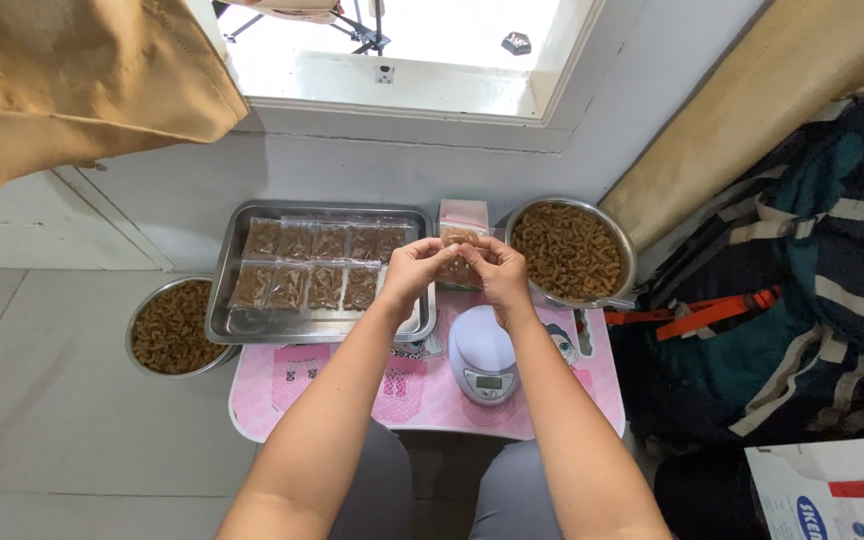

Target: Scooping dry food into small plastic bags, weighing each bag on a digital scale, and arranging them on a metal tray.

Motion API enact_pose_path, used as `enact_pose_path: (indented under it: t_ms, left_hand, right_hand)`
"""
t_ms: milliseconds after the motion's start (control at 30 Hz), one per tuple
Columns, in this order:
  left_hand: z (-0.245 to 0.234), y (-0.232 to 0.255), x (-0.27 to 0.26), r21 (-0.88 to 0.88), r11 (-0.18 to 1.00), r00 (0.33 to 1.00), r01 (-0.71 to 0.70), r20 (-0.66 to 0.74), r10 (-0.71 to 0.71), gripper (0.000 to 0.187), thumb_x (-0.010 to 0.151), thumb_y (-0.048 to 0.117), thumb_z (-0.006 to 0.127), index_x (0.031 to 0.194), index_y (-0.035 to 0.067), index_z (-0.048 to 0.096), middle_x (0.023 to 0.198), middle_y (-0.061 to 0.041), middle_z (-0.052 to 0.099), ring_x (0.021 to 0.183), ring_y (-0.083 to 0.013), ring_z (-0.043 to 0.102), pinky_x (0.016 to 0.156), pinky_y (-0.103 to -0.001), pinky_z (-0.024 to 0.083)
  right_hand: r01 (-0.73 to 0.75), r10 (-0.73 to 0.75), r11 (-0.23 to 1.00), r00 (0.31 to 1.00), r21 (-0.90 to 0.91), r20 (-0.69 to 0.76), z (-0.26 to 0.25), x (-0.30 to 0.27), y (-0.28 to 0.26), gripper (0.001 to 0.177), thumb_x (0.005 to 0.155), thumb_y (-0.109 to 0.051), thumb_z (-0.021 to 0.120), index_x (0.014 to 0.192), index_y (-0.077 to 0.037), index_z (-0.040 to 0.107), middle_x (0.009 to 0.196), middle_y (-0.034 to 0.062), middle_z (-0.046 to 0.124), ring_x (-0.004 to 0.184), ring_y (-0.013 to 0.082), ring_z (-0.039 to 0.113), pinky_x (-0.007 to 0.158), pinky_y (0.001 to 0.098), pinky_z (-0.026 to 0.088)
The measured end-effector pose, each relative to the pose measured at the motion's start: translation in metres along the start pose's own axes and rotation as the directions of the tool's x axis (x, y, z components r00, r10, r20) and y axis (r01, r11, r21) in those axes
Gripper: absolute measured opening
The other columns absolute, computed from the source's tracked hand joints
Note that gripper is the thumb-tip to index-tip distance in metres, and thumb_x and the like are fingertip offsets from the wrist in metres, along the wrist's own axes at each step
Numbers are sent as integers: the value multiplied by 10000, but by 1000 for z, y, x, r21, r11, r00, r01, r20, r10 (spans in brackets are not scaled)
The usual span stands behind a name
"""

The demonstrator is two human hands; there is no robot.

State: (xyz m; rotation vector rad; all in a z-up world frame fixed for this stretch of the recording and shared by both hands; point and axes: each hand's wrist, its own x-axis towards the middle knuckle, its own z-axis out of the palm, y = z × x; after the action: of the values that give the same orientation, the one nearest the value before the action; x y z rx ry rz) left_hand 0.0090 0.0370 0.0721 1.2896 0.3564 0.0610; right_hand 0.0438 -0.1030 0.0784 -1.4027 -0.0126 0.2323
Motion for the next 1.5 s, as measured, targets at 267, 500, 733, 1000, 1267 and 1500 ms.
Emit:
enact_pose_path:
  t_ms: [267,500,733,1000,1267,1500]
  left_hand:
    - [-46,-9,21,62,998,999,32,-25,-30,230,861,273,870,1017,117,807,823,-21,772,696,-73,681,598,-203,578]
    - [-90,19,-8,94,990,994,105,-18,-103,343,821,207,884,1103,48,768,885,-60,771,744,-82,691,635,-174,582]
    - [-136,-34,32,125,957,965,261,-75,-253,489,842,157,855,1273,-1,686,1049,-154,752,859,-165,722,718,-261,643]
    - [-139,-76,65,276,871,913,407,-143,-381,473,885,202,765,1321,47,666,1141,-185,756,1010,-305,757,846,-418,635]
    - [-140,-112,100,577,745,942,334,-239,-236,324,693,360,823,997,246,823,911,-46,790,898,-259,768,715,-410,662]
    - [-159,-102,107,769,554,947,319,-275,-164,362,861,488,669,1136,286,791,1153,-38,773,1230,-271,663,1035,-423,543]
  right_hand:
    - [-43,43,999,998,-12,38,31,-8,7,166,928,-228,812,1046,-115,785,856,18,779,740,113,739,709,295,657]
    - [-67,70,997,994,-46,78,58,27,63,204,931,-212,815,1075,-72,777,876,44,784,741,130,749,689,308,660]
    - [-261,268,963,954,-69,135,73,42,112,375,859,-80,852,1187,-36,675,878,43,701,755,220,746,721,433,686]
    - [-241,284,928,951,-283,123,65,76,173,802,851,-20,835,1513,81,395,1304,287,603,1081,413,696,817,546,638]
    - [-49,151,554,988,-831,42,71,76,162,669,812,-235,855,1425,-114,616,1120,56,785,1182,227,697,997,420,576]
    - [222,-49,311,975,-924,217,70,53,133,366,881,-149,735,1246,-161,753,1055,110,793,1069,315,747,888,440,617]
